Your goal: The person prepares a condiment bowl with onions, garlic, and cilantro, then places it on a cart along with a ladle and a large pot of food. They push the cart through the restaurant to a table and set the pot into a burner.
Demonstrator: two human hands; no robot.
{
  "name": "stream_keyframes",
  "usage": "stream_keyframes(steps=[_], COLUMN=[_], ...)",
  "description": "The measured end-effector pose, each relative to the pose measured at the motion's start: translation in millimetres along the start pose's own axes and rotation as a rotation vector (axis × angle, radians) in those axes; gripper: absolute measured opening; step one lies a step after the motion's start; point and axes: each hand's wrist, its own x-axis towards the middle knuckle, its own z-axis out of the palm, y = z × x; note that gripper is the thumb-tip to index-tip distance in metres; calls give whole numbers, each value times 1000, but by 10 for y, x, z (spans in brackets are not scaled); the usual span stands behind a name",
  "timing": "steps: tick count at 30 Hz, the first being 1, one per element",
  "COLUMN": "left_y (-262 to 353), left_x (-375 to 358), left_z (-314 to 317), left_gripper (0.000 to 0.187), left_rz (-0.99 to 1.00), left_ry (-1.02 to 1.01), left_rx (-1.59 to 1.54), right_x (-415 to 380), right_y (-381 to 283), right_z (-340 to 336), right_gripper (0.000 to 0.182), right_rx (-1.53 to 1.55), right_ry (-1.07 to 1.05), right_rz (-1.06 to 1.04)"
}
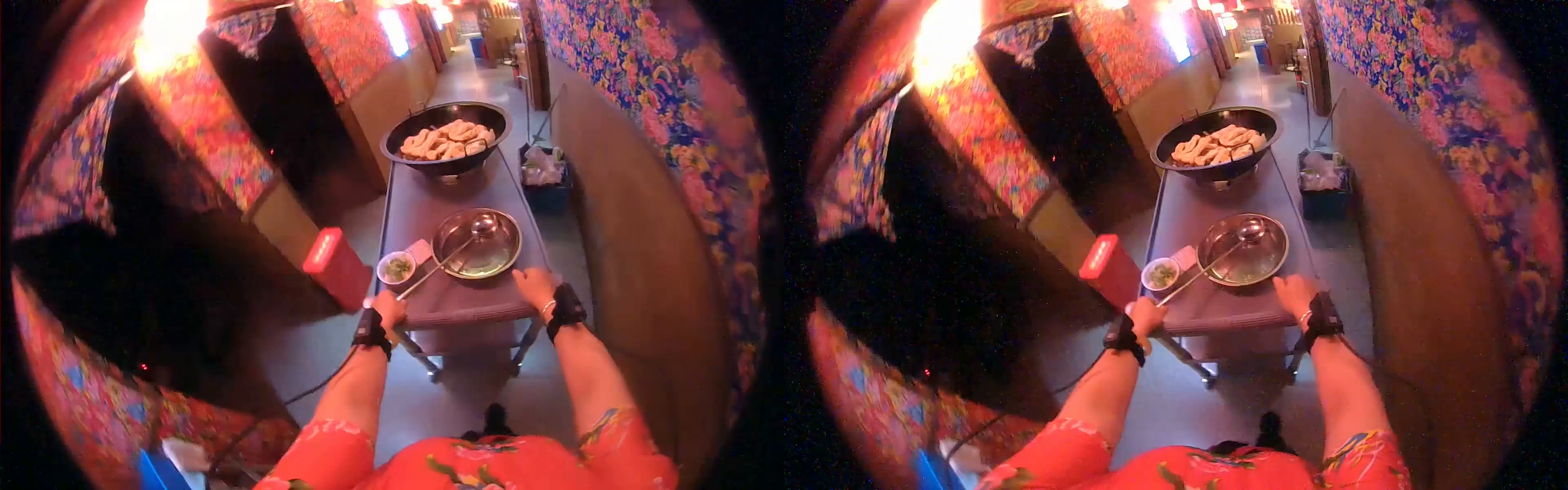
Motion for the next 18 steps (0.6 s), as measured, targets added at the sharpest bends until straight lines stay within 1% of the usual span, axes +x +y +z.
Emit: stream_keyframes(steps=[1,2,3,5,7,8,9,11,12,13,14,15,16,17,18], left_y=[-61,9,20,75,154,218,299,287,393,383,409,419,49,124,217], left_x=[64,127,134,271,479,576,697,964,1047,1277,1447,1585,2056,2027,2034], left_z=[37,6,-23,-34,-93,-122,-153,-328,-363,-414,-339,-217,297,229,174], left_gripper=[36,35,35,34,33,33,33,33,33,33,33,32,32,32,32], left_rz=[-3,0,-24,-28,-49,-64,-78,-29,-65,-59,-52,-48,151,165,41], left_ry=[2,55,70,-12,-19,-15,-23,-154,-175,-185,-190,-201,-284,-268,-187], left_rx=[-34,99,54,69,45,33,33,-34,-29,-26,-4,3,143,125,18], right_x=[11,41,76,222,484,626,789,898,1015,1199,1374,1484,1602,1587,1652], right_y=[-78,-150,-195,-135,-150,-102,-37,-202,-239,-369,-214,-175,-148,-195,-249], right_z=[-37,-105,-125,-103,-88,-73,-38,82,48,11,183,293,380,395,408], right_gripper=[45,45,46,45,45,45,45,44,44,45,44,44,42,39,34], right_rx=[28,80,131,70,-31,-41,-71,-95,-82,-74,-79,-94,-88,-71,-36], right_ry=[-7,-62,-109,-151,-289,-303,-338,-386,-416,-435,-386,-386,-367,-315,-242], right_rz=[17,63,87,65,60,64,23,14,104,203,99,96,82,67,57])
